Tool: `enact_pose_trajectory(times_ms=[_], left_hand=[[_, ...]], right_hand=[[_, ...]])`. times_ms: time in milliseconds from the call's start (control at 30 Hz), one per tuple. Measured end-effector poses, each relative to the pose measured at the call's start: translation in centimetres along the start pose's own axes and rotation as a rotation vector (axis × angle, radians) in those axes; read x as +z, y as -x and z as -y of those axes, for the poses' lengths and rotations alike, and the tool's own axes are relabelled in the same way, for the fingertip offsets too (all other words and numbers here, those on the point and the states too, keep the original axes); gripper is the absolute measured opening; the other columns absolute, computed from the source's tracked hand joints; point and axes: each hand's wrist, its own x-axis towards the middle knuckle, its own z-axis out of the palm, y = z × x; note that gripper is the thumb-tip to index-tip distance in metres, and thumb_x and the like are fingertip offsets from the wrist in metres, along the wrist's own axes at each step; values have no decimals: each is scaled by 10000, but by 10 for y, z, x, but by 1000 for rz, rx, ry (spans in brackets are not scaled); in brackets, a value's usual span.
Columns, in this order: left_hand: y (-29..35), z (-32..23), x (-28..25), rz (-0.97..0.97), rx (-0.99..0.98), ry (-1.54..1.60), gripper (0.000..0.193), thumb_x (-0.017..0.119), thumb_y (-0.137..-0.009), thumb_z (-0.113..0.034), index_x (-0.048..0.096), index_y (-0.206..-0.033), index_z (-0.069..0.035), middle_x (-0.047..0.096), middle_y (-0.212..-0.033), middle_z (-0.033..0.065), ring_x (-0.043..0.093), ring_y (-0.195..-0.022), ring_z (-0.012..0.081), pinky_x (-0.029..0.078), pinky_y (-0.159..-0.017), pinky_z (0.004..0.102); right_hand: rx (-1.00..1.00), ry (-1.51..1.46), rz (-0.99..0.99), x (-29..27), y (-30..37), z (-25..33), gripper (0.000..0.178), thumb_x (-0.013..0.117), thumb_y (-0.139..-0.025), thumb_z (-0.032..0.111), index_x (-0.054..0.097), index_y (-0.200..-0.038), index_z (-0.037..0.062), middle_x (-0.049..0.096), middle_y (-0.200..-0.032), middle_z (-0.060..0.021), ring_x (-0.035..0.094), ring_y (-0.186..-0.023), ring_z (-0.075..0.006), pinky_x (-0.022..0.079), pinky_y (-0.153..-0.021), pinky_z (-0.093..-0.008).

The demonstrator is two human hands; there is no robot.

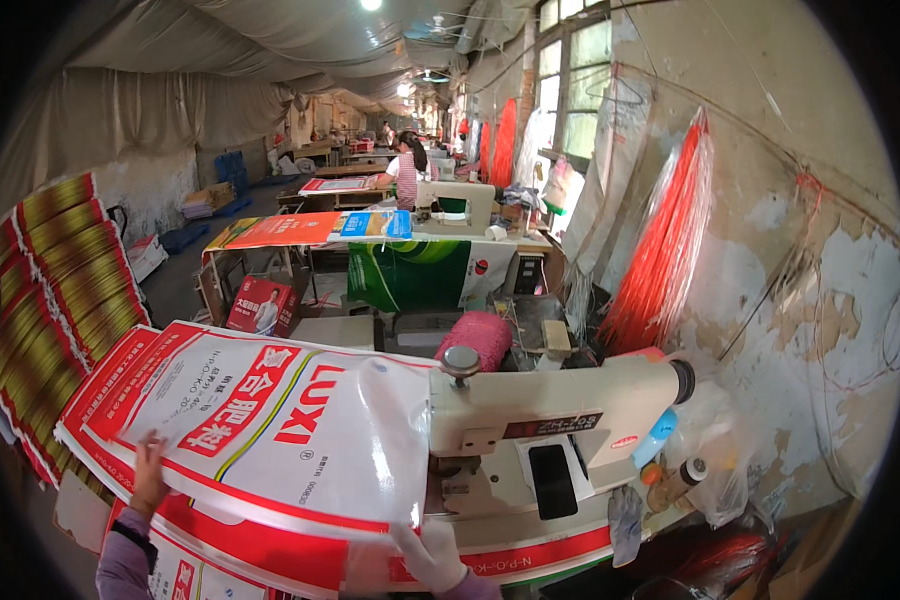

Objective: The person is sewing the edges of large plastic fertilizer bags using an industrial sewing machine.

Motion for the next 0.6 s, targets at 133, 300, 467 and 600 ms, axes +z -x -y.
enact_pose_trajectory(times_ms=[133,300,467,600], left_hand=[[56,87,-19,112,-22,-29,312,626,-661,-63,684,-967,-54,646,-782,129,600,-696,325,476,-615,420],[138,121,-23,-168,-586,533,360,466,-909,-216,553,-1224,-66,609,-1132,121,576,-948,254,471,-837,387],[151,-91,-39,-99,-1374,1679,550,348,-1015,-432,331,-1445,-89,496,-1362,103,498,-1230,245,434,-1022,403],[144,-215,-83,186,-1837,1803,511,393,-1026,-339,336,-1414,-11,535,-1317,168,565,-1170,294,488,-968,428]], right_hand=[[-191,39,168,22,13,22,179,555,-920,155,665,-975,25,504,-588,-64,492,-505,-161,372,-466,-322],[-637,247,892,67,11,-47,303,510,-929,262,611,-1098,33,650,-915,-229,648,-871,-358,506,-769,-483],[181,405,1019,190,-16,-46,403,495,-934,275,570,-1235,18,591,-1237,-226,565,-1171,-310,413,-1012,-406],[-118,416,783,222,-11,-81,378,527,-905,294,614,-1161,30,634,-1139,-196,580,-1129,-311,407,-1023,-415]])
